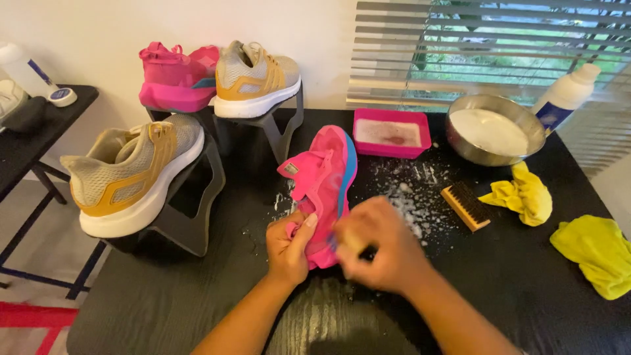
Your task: The person scrubs a pink and blue sneaker with a brush dipped in soapy water, then wipes the shoe with a yellow cloth. Other shoes are visible on stands nearby.
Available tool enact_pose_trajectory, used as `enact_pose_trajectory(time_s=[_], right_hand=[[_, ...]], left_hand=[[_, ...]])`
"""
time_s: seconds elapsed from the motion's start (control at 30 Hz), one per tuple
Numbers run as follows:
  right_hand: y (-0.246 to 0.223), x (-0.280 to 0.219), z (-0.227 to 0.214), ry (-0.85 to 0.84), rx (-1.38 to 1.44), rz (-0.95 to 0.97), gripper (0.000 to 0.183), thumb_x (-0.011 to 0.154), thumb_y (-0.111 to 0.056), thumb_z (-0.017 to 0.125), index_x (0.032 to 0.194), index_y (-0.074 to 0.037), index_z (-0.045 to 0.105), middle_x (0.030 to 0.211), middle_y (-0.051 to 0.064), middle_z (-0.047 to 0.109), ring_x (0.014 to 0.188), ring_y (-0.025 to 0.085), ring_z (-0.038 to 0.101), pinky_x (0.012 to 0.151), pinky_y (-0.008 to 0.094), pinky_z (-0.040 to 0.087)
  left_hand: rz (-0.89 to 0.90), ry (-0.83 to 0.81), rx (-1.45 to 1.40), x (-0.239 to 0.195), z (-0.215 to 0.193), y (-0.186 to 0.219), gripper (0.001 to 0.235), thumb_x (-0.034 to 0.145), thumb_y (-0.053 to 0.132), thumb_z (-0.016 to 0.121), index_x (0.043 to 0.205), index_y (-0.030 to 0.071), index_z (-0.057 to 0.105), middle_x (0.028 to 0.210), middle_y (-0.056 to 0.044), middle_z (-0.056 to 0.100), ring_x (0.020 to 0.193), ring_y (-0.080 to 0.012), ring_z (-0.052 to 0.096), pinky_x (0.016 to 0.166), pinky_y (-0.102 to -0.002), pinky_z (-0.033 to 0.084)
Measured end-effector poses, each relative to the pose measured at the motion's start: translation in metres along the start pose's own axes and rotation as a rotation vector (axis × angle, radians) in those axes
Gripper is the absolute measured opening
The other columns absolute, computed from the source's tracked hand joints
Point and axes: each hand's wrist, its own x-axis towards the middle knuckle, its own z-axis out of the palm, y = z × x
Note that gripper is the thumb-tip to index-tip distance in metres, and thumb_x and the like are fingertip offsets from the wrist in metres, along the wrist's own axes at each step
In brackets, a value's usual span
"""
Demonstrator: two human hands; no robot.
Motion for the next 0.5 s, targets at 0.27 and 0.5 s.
enact_pose_trajectory(time_s=[0.27,0.5], right_hand=[[-0.032,-0.001,-0.001,0.004,-0.042,-0.226,0.032,0.079,-0.027,0.076,0.108,-0.018,0.071,0.099,0.005,0.062,0.090,0.029,0.058,0.081,0.042,0.045],[-0.014,-0.004,-0.013,0.129,-0.039,-0.180,0.026,0.075,-0.023,0.075,0.098,-0.012,0.069,0.099,0.010,0.063,0.089,0.030,0.059,0.086,0.045,0.048]], left_hand=[[-0.043,0.023,0.047,-0.003,0.001,0.005,0.050,0.098,0.016,0.060,0.063,0.017,0.025,0.061,0.006,0.024,0.057,-0.0092,0.024,0.054,-0.032,0.021],[-0.063,0.122,0.052,0.003,0.000,0.009,0.052,0.098,0.017,0.060,0.064,0.018,0.021,0.063,0.009,0.020,0.057,-0.0078,0.020,0.054,-0.031,0.016]])
